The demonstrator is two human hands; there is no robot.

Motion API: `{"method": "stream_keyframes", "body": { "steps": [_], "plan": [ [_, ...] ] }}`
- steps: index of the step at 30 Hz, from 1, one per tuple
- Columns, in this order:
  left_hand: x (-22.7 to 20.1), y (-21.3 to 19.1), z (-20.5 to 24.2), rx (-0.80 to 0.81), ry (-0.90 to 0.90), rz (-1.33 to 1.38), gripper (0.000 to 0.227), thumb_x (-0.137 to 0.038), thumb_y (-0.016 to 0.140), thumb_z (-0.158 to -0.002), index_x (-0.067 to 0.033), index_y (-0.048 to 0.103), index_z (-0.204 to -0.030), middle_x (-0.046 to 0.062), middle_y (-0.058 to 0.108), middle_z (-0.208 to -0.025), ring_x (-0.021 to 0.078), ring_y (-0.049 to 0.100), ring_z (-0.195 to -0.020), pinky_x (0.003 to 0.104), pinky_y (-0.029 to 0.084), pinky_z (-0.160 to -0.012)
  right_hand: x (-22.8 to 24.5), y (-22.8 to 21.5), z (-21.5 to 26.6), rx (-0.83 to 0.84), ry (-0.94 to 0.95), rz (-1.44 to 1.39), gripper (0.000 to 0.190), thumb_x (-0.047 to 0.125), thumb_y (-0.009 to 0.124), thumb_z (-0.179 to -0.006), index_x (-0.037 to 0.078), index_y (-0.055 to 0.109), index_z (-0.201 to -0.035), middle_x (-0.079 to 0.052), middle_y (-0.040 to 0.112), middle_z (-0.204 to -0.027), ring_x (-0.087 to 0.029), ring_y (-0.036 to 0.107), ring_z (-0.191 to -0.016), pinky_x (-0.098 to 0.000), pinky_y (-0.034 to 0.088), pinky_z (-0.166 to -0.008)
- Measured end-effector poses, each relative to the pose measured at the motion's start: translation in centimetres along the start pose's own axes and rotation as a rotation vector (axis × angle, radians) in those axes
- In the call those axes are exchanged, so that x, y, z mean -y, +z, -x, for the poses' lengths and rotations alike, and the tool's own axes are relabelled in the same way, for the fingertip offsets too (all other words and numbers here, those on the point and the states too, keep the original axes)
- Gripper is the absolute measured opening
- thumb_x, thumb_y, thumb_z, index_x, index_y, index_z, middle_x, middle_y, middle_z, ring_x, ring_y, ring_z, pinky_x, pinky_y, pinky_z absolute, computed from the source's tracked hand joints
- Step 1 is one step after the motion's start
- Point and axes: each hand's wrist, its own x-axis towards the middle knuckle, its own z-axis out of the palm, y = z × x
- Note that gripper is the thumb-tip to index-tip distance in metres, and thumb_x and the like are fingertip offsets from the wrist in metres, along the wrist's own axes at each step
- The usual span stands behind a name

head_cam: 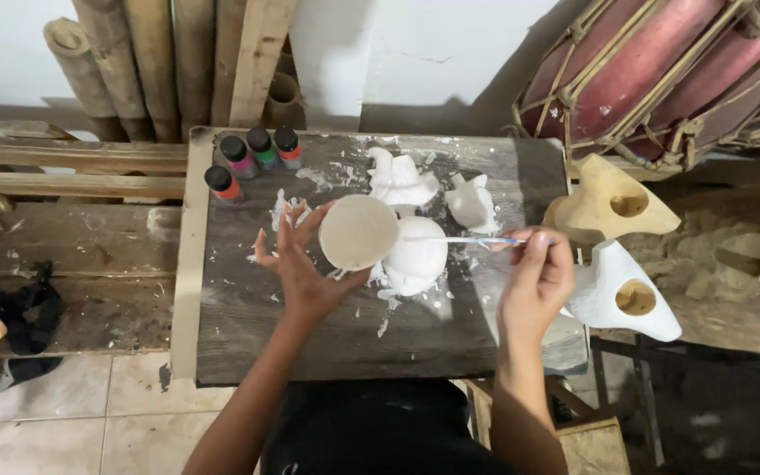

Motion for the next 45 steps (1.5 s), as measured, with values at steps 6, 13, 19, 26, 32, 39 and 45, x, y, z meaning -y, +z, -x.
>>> {"method": "stream_keyframes", "body": {
  "steps": [6,13,19,26,32,39,45],
  "plan": [
    [0.8,0.6,0.9,-0.006,-0.094,-0.013,0.134,-0.026,0.100,-0.061,0.0030,0.010,-0.156,0.014,0.066,-0.137,0.0374,0.047,-0.139,0.069,0.007,-0.103,-1.2,-0.7,0.5,-0.032,0.021,0.025,0.030,0.008,0.043,-0.116,0.001,0.061,-0.093,-0.009,0.061,-0.079,-0.019,0.066,-0.070,-0.0243,0.040,-0.065],
    [2.3,1.0,2.0,-0.041,-0.125,-0.050,0.135,-0.034,0.101,-0.060,0.0033,0.013,-0.156,0.013,0.066,-0.137,0.0316,0.049,-0.140,0.059,0.008,-0.110,-1.2,0.5,1.3,0.062,0.031,0.075,0.029,0.008,0.045,-0.114,0.001,0.062,-0.092,-0.010,0.064,-0.076,-0.019,0.069,-0.068,-0.0247,0.042,-0.065],
    [2.2,1.0,2.3,-0.026,-0.116,-0.073,0.134,-0.035,0.099,-0.063,0.0042,0.012,-0.156,0.016,0.062,-0.142,0.0350,0.046,-0.143,0.065,0.007,-0.110,0.1,1.8,0.9,0.115,-0.037,0.191,0.027,0.008,0.049,-0.112,0.001,0.065,-0.090,-0.011,0.068,-0.068,-0.013,0.048,-0.060,-0.0255,0.040,-0.064],
    [1.3,0.5,2.5,-0.040,-0.113,-0.069,0.128,-0.037,0.101,-0.059,-0.0004,0.025,-0.156,0.014,0.057,-0.149,0.0389,0.037,-0.148,0.069,0.004,-0.110,-1.0,2.8,-0.5,0.138,-0.146,0.256,0.026,0.009,0.051,-0.111,0.004,0.066,-0.091,-0.009,0.070,-0.067,-0.013,0.048,-0.058,-0.0268,0.045,-0.064],
    [1.1,0.2,3.5,-0.032,-0.085,-0.102,0.123,-0.041,0.100,-0.060,-0.0037,0.031,-0.155,0.013,0.051,-0.154,0.0392,0.033,-0.148,0.068,0.003,-0.112,-1.2,3.4,-0.7,0.166,-0.242,0.311,0.024,0.006,0.053,-0.110,0.005,0.067,-0.091,-0.009,0.072,-0.069,-0.021,0.055,-0.056,-0.0311,0.049,-0.066],
    [3.4,0.7,5.2,-0.050,-0.093,-0.098,0.129,-0.039,0.101,-0.059,-0.0048,0.025,-0.157,0.015,0.046,-0.158,0.0393,0.032,-0.149,0.069,0.003,-0.112,0.3,2.5,0.6,0.220,-0.329,0.317,0.024,0.008,0.056,-0.108,0.006,0.068,-0.088,-0.008,0.070,-0.075,-0.028,0.056,-0.062,-0.0351,0.051,-0.069],
    [2.4,0.8,4.6,-0.049,-0.070,-0.093,0.136,-0.042,0.100,-0.062,-0.0024,0.014,-0.160,0.017,0.042,-0.159,0.0347,0.032,-0.150,0.069,0.004,-0.113,0.7,0.9,1.9,0.258,-0.337,0.328,0.024,0.010,0.058,-0.106,0.008,0.072,-0.086,-0.004,0.072,-0.075,-0.026,0.059,-0.063,-0.0339,0.052,-0.071]
  ]
}}
